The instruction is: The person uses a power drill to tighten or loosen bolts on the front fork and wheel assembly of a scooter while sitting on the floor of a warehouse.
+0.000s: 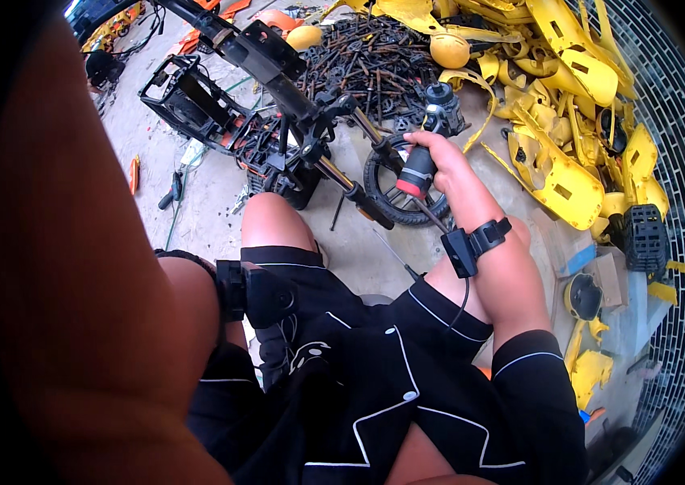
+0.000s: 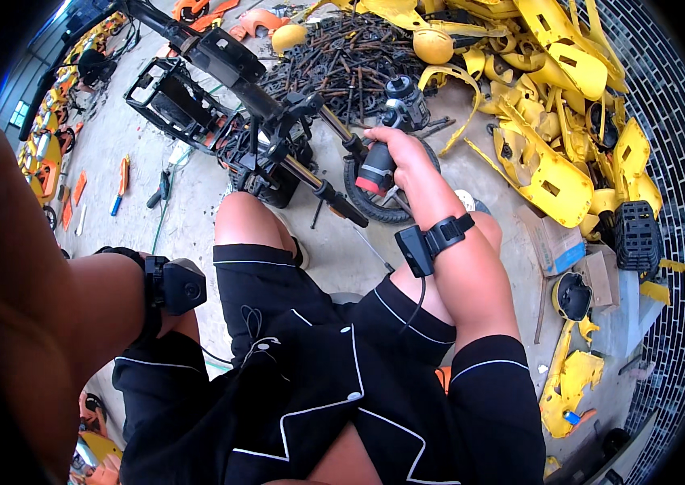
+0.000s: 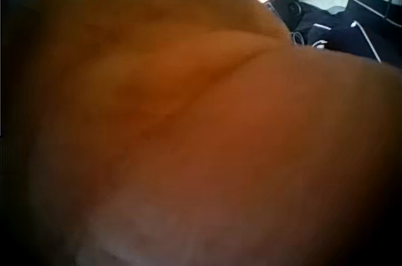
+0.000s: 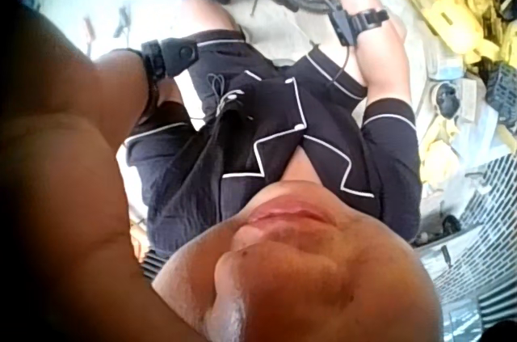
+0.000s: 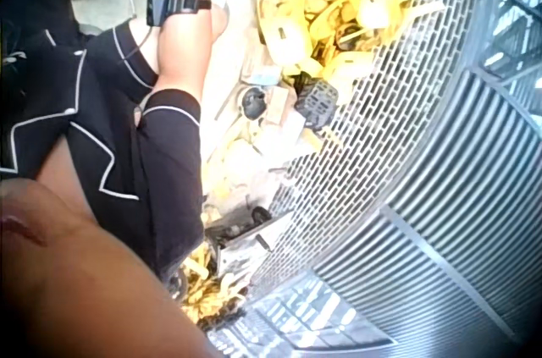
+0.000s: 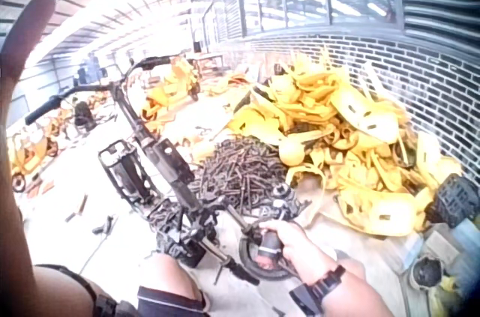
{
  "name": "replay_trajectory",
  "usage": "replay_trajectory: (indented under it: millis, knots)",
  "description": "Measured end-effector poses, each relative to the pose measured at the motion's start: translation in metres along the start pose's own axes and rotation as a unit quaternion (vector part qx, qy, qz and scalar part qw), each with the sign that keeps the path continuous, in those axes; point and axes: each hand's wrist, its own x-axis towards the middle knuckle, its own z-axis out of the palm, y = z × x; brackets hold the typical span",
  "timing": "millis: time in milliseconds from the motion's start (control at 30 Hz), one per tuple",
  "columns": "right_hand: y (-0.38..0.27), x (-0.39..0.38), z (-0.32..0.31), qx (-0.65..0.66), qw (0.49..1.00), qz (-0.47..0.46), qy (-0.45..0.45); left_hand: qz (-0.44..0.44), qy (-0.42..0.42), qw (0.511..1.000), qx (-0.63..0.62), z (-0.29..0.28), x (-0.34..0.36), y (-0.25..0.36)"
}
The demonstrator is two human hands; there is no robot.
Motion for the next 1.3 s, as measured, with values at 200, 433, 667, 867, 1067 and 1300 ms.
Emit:
replay_trajectory:
  millis: [200, 433, 667, 867, 1067, 1300]
  knots:
    - [-0.001, -0.007, 0.000, -0.004, 1.000, 0.012, 0.020, -0.013, -0.003, 1.000, 0.007, -0.005, -0.007, -0.009]
    - [0.007, 0.004, -0.006, -0.001, 1.000, 0.023, 0.014, -0.022, 0.001, 1.000, 0.016, -0.008, -0.010, -0.014]
    - [0.009, 0.005, -0.007, -0.001, 1.000, 0.026, 0.014, -0.028, 0.000, 0.999, 0.024, -0.009, -0.015, -0.018]
    - [0.010, 0.002, -0.002, -0.002, 0.999, 0.042, 0.014, -0.026, 0.016, 0.999, 0.044, -0.012, -0.014, -0.020]
    - [0.008, -0.011, 0.008, -0.018, 0.999, 0.044, 0.009, -0.023, 0.045, 0.985, 0.166, -0.046, 0.036, -0.056]
    - [0.019, -0.017, 0.012, -0.005, 1.000, 0.026, 0.014, -0.071, 0.089, 0.886, 0.449, -0.184, 0.192, -0.102]
